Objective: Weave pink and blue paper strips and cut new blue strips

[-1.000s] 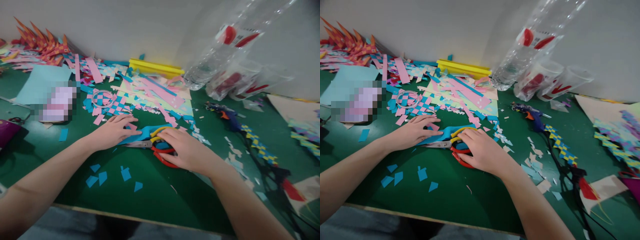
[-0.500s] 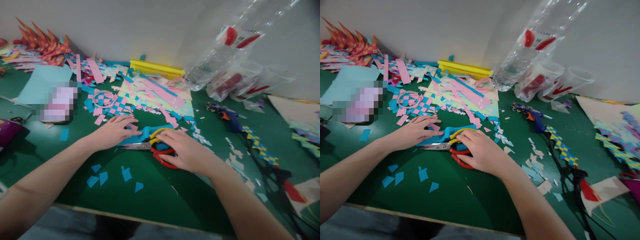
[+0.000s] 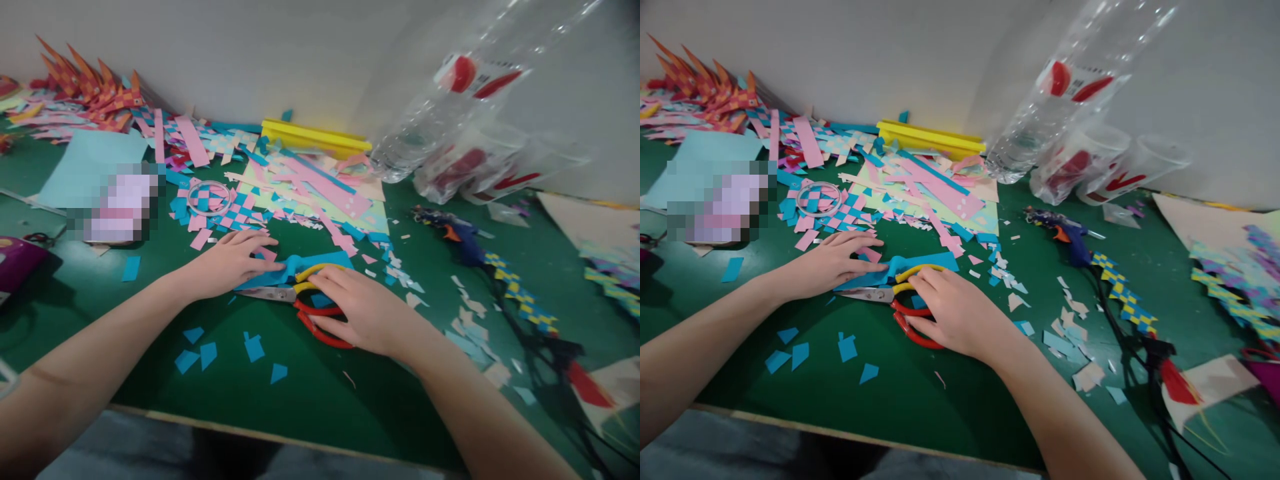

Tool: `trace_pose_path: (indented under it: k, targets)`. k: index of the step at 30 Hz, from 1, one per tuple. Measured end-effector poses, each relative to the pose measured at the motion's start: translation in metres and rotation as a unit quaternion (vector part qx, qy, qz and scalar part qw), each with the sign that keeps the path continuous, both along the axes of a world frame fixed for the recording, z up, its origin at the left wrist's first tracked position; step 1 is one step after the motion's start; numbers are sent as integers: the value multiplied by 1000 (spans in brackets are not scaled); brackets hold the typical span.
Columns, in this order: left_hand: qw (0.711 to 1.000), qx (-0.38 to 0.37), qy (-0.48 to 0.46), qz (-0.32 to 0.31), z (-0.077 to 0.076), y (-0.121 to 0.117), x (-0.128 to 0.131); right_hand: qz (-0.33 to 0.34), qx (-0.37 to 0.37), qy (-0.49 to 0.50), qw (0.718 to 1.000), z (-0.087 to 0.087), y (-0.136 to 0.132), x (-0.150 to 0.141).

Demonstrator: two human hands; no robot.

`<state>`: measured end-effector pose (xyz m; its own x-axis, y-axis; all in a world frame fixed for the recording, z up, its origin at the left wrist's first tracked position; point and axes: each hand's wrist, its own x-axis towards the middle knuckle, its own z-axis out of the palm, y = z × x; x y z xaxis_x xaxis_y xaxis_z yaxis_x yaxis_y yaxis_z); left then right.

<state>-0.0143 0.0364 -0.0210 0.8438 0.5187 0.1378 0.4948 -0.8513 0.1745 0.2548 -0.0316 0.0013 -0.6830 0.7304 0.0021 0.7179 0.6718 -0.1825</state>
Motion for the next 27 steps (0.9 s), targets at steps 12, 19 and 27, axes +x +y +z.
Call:
trace_pose_path:
  k: [12, 19, 27]
  targets:
    - [1000, 2, 0, 15, 3, 0, 0, 29, -50, 95, 994, 8, 5, 11]
    - [996, 65, -5, 60, 8, 0, -5, -278, 138, 156, 938, -11, 32, 40]
    - [995, 77, -8, 66, 16, -9, -4, -379, 196, 62, 902, -43, 50, 64]
